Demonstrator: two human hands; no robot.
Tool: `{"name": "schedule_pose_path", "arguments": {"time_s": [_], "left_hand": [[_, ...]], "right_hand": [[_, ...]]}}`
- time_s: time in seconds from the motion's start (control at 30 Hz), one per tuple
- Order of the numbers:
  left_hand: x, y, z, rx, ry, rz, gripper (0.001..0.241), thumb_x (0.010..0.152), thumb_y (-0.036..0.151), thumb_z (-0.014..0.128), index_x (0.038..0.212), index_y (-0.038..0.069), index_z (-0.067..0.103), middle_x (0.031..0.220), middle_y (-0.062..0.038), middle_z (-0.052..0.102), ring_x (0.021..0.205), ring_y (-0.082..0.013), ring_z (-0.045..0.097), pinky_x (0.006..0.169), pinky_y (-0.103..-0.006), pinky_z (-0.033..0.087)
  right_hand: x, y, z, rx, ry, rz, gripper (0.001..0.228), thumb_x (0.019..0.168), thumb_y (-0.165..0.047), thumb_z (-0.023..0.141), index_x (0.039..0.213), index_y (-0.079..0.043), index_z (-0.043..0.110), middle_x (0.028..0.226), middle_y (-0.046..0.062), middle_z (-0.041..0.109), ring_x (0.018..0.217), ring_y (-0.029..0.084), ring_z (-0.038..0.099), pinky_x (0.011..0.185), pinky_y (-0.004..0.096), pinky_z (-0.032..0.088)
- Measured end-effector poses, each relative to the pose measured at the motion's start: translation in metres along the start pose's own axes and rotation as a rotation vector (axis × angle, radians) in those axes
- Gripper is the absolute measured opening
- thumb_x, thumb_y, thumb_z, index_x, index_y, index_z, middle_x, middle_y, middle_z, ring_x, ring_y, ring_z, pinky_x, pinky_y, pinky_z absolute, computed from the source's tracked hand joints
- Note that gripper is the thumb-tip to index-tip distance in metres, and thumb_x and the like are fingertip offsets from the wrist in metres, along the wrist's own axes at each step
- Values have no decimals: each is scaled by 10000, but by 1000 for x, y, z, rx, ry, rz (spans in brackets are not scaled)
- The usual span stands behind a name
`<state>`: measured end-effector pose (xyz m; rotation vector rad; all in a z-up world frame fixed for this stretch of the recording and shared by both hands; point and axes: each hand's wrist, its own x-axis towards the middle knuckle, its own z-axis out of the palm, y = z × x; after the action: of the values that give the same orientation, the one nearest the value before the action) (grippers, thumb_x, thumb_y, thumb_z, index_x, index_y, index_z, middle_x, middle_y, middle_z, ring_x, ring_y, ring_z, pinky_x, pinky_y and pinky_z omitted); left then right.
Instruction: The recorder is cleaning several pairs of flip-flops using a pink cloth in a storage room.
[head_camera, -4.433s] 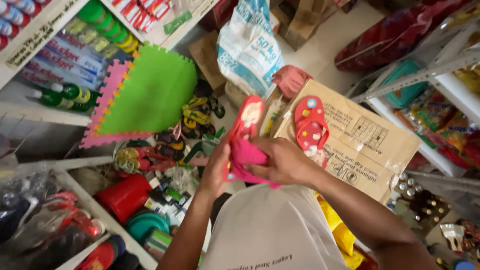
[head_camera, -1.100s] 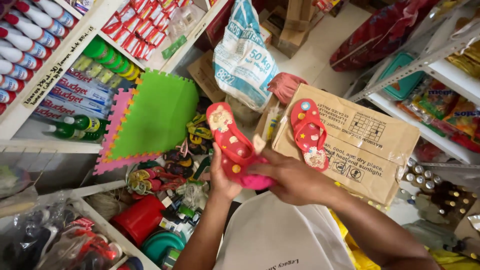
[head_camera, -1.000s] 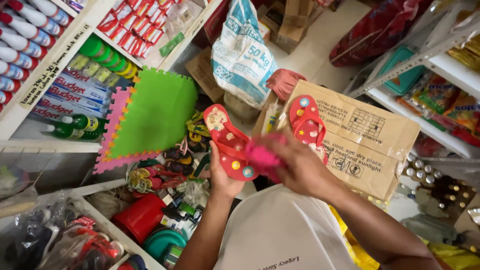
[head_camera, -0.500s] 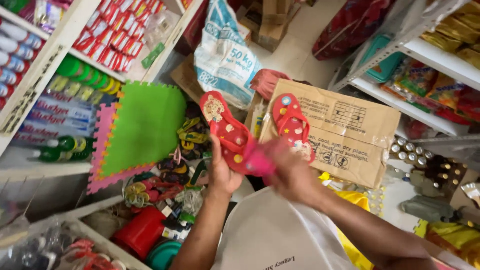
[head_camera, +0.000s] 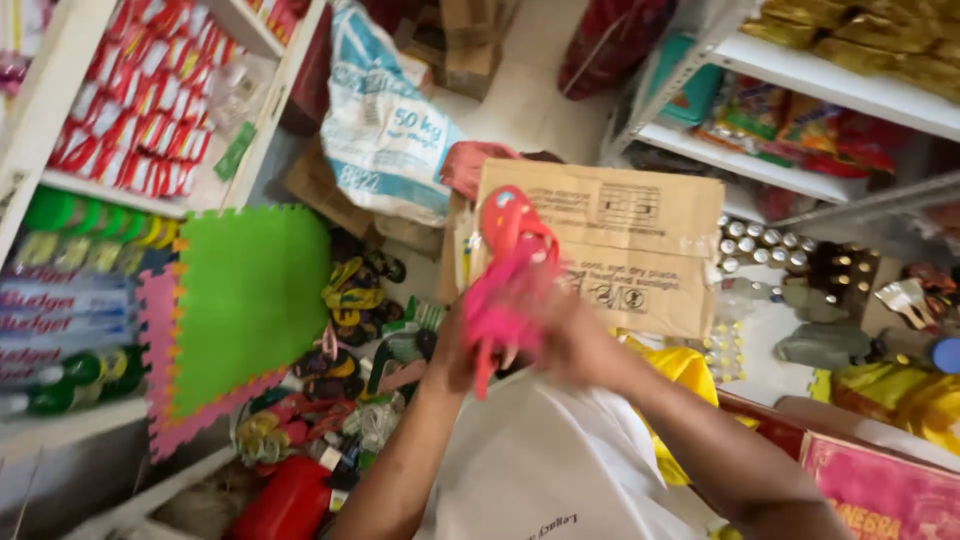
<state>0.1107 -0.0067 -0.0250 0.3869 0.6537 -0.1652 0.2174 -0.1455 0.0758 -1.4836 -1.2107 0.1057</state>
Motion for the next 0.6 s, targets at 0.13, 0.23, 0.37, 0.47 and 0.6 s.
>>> {"name": "schedule_pose_path", "arguments": {"time_s": [0.13, 0.23, 0.37, 0.47, 0.6], "left_hand": [[27, -19, -14, 657, -37, 680, 404, 1004, 374, 586, 1171, 8, 556, 1036, -186, 591, 904, -321, 612, 736, -349, 476], [25, -27, 40, 841, 122, 876, 540, 1044, 315, 531, 1450, -38, 491, 1474, -234, 521, 1348, -368, 498, 1157, -471, 350], [19, -27, 108, 486, 4, 512, 550, 1096, 404, 409, 1565, 118, 432, 1581, -196, 413, 1487, -353, 347, 1245, -496, 175], [154, -68, -13, 1480, 233, 1504, 501, 1129, 226, 427, 1560, -23, 373, 1138, -222, 540, 1006, -391, 571, 902, -552, 459], [65, -1, 39, 1279, 523, 792, 664, 950, 219, 680, 1538, 120, 387, 1335, -243, 550, 1201, -459, 525, 1025, -626, 401]], "right_hand": [[-41, 1, -32, 266, -356, 162, 446, 921, -308, 677, 1255, -13, 697, 1129, 215, 702, 1019, 398, 717, 846, 528, 567], [-63, 22, -77, 263, -171, 194, 429, 933, -373, 686, 1192, -32, 696, 1119, 200, 709, 1057, 378, 698, 894, 516, 536], [-81, 9, -106, -177, 465, 630, 505, 756, 89, 793, 1239, 0, 675, 1150, 172, 656, 1056, 283, 605, 960, 418, 462], [-98, 18, -117, -299, 513, 653, 559, 740, 88, 788, 1276, -39, 691, 1157, 123, 654, 1044, 213, 597, 933, 355, 442], [-98, 13, -108, -383, 496, 696, 543, 787, 59, 780, 1312, -34, 674, 1135, 165, 646, 1035, 281, 590, 918, 427, 438]]}}
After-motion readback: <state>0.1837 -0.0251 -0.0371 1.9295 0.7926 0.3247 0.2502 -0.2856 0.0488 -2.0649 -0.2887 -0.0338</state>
